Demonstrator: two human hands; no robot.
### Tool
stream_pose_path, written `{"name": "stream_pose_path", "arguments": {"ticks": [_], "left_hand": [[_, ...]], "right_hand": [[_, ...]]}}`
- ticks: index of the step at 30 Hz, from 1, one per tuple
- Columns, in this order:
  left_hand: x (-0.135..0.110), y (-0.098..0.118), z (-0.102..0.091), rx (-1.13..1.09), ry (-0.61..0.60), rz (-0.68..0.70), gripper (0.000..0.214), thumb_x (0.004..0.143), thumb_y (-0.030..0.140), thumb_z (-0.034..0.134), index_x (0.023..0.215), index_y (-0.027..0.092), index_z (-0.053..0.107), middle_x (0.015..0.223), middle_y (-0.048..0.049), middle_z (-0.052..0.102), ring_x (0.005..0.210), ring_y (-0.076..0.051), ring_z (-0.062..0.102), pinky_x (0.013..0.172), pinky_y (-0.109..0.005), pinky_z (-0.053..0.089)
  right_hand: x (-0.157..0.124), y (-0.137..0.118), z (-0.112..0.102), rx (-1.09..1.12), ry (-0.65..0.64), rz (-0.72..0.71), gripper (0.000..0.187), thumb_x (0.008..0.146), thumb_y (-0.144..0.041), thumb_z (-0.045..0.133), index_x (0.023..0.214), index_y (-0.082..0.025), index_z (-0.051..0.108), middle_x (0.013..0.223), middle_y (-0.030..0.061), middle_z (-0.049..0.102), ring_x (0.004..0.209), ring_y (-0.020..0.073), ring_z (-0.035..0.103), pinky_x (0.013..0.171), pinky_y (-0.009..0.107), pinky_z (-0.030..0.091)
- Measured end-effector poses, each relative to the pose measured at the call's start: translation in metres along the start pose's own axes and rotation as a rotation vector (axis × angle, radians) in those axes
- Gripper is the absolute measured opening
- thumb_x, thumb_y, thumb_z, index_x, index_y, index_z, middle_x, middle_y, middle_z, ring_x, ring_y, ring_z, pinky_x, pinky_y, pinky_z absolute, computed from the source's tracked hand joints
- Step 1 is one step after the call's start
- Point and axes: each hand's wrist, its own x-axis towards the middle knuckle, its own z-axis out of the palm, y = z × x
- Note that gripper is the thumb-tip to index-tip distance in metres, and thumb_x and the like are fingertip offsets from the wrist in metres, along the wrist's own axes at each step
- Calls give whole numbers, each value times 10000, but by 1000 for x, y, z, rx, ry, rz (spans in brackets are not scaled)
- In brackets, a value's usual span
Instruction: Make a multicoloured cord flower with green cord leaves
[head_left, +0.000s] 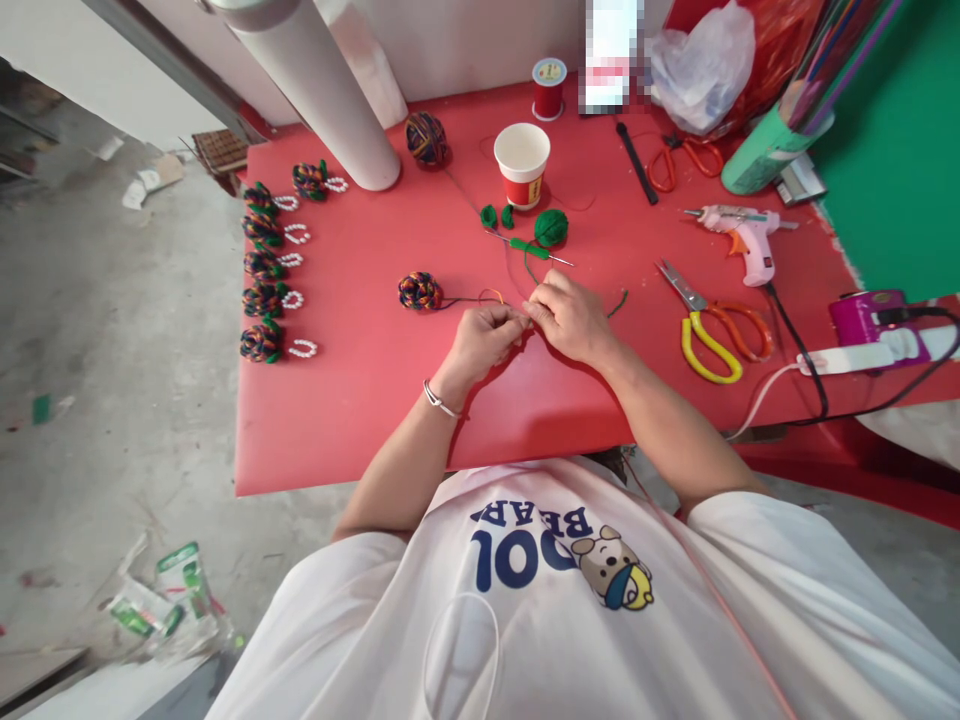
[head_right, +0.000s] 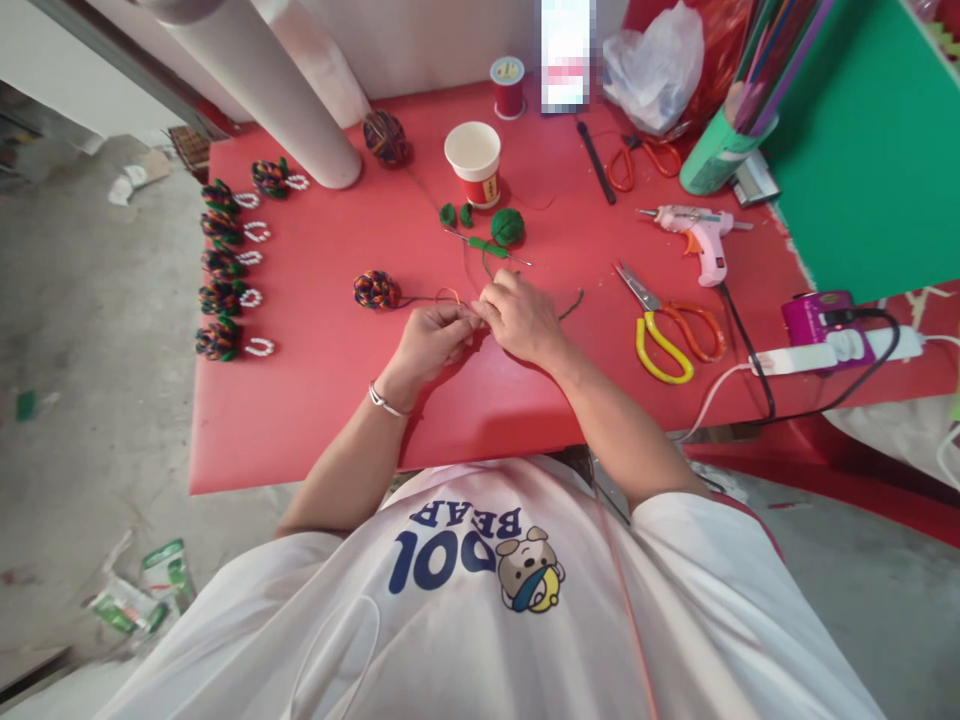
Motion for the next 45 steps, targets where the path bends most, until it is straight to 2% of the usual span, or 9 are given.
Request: {"name": "stream_pose_path", "arguments": {"ticks": [7,16,21,26,32,35,37,41,45], "left_hand": [[-1,1,0,14,-22,12,345,743,457,818,631,198,622,425,57,439,347,-52,327,369,-238,205],[-3,1,-1,14,-24,48,370,758,496,853,687,175,685,434,48,484,342,-57,364,367,-237,227],[-3,-2,-1,47,-11,65,335,737,466,878,781,155,762,459,37,539,345,-63,388,371,-234,230],[-2,-6,1,80,23,94,271,749,419,848,780,158,783,435,50,500,338,-63,373,366,-234,208],[-1,-7,2,92,56,80,230,784,372,785,699,166,727,489,32,557,331,-54,354,345,-236,199],[0,-8,0,52,68,68,219,781,372,783,724,166,733,498,30,575,327,-57,360,337,-237,208],[1,-9,-1,31,67,67,239,784,385,792,712,169,720,491,31,571,329,-56,367,339,-234,216],[1,-11,-3,-1,54,68,286,770,427,826,717,170,712,484,34,567,330,-58,378,337,-233,227],[1,-11,-3,17,57,88,334,763,466,854,711,167,715,490,26,580,333,-56,389,338,-228,231]], "right_hand": [[2,3,3,-8,18,-5,451,1107,-494,440,812,-214,635,939,94,638,867,231,553,687,364,303],[4,7,4,2,-9,12,769,1089,-730,208,671,-196,570,752,48,541,679,163,431,652,354,235],[4,7,2,-12,-43,27,811,1076,-758,198,666,-184,599,723,41,530,665,153,418,655,341,240],[5,7,0,-10,-74,30,810,1067,-769,251,652,-182,623,716,44,548,659,150,431,650,339,230],[5,8,-3,152,-58,59,759,1061,-760,338,673,-187,650,743,48,606,696,160,515,678,324,310],[5,12,-7,362,-36,83,535,1062,-659,490,932,-202,734,727,-1,575,703,156,518,719,303,380],[5,15,-9,464,-48,85,341,1012,-538,646,1082,-213,719,697,-46,502,668,144,468,717,293,396],[6,17,-9,441,-72,44,134,949,-343,715,938,-210,706,782,-26,524,687,136,450,709,298,394],[5,14,-8,302,-65,10,211,1012,-339,624,856,-204,672,888,23,576,749,157,494,733,318,391]]}}
